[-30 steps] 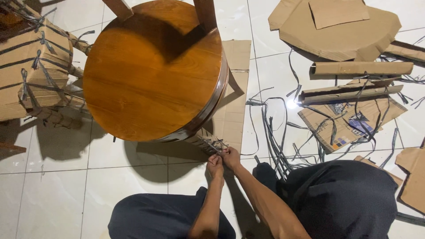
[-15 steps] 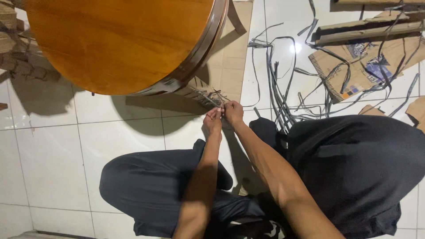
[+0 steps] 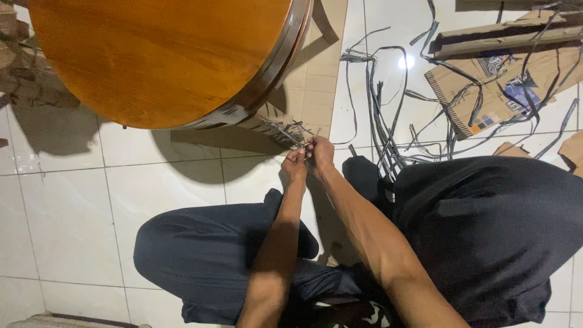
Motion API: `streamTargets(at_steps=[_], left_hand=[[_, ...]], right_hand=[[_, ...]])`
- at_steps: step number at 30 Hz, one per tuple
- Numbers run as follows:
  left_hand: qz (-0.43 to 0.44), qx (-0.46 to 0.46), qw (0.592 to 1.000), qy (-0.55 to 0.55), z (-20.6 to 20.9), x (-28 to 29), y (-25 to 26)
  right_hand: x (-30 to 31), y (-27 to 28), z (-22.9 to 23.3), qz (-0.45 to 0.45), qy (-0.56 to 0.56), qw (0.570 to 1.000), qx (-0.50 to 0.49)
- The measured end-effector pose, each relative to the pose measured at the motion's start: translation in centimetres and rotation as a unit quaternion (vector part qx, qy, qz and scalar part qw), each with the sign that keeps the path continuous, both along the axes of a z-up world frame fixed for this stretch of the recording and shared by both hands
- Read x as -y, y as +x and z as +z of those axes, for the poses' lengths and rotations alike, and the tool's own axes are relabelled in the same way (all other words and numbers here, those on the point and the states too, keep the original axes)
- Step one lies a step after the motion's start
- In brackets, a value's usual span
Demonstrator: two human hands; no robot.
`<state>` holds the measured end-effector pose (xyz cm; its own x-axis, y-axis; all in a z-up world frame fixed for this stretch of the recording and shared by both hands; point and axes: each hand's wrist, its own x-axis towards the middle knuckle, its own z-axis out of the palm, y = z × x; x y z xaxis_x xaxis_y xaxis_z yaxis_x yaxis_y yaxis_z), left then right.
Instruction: Wrapping chair legs with cardboard and securing them with plastic ties for protection
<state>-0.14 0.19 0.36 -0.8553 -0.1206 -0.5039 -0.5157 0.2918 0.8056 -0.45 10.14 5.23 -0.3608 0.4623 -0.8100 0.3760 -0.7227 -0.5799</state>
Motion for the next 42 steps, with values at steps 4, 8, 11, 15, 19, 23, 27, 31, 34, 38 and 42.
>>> streamTargets(at_steps=[4, 8, 11, 15, 19, 23, 27, 31, 34, 38, 42], left_hand=[[-0.002, 0.014, 0.999, -0.033, 5.9, -0.6, 0.6], [-0.017, 0.022, 0.994, -0.101, 7.9, -0.9, 0.6], [-0.031, 0.042, 0.981, -0.187, 2.3, 0.6, -0.2], [-0.067, -0.01, 0.979, -0.193, -0.2, 2.2, -0.8], [-0.134, -0.099, 0.938, -0.303, 3.9, 2.6, -1.5], [-0.163, -0.118, 0.928, -0.315, 4.4, 3.1, -2.6], [-0.201, -0.116, 0.924, -0.304, 1.5, 4.1, -2.5], [-0.187, -0.098, 0.941, -0.266, 5.6, 2.2, -1.8], [-0.195, -0.079, 0.931, -0.299, 0.1, 3.1, -2.3], [-0.201, 0.006, 0.929, -0.31, 0.6, 4.0, -3.1], [-0.206, -0.007, 0.94, -0.271, 1.7, 4.1, -3.1]], right_hand=[[-0.4, 0.5, 1.5, -0.023, -0.074, 0.995, -0.058], [-0.9, 1.0, -0.1, 0.0, -0.029, 0.996, -0.084], [-1.4, 0.5, -3.2, 0.024, -0.024, 0.994, -0.101], [-2.6, -1.1, -5.4, 0.041, 0.008, 0.994, -0.098], [-4.3, -4.3, -10.0, 0.111, 0.058, 0.989, -0.078], [-4.9, -7.5, -12.2, 0.181, 0.146, 0.972, -0.043], [-5.3, -7.3, -8.6, 0.212, 0.13, 0.968, -0.033], [-6.1, -7.2, -7.3, 0.217, 0.102, 0.97, -0.048], [-5.7, -7.8, -9.8, 0.136, 0.096, 0.979, -0.114], [-5.5, -8.6, -9.0, 0.143, 0.137, 0.978, -0.063], [-5.6, -9.5, -12.6, 0.084, 0.09, 0.986, -0.115]])
